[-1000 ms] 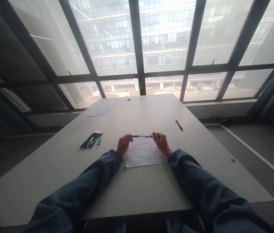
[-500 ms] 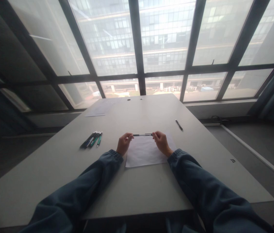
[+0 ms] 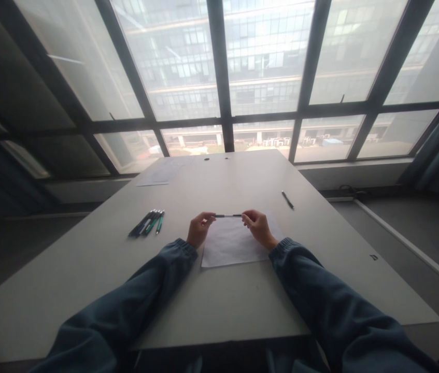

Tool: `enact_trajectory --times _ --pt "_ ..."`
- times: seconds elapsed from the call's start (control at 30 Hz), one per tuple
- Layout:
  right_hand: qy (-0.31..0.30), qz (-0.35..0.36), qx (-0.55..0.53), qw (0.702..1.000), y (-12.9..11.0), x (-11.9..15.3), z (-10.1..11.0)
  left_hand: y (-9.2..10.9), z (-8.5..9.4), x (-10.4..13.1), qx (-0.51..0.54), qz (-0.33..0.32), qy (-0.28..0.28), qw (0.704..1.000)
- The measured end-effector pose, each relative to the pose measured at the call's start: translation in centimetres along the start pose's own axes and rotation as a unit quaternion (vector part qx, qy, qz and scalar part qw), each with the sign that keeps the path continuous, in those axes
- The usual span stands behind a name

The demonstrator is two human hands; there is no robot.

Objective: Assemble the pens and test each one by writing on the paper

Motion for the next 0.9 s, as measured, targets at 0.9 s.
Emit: enact_trajectory --times 0.9 --pt "-0.003 0.0 0.015 1.0 -0.05 -0.01 0.03 -0.41 -0.27 0.13 -0.031 -0.001 -0.043 0.999"
Point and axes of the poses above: each hand's wrist, its own x-axis away from the middle knuckle, its own z-axis out of the back of the hand, y = z × x, the point moved 5 cm from there along -x, towards the middle knuckle
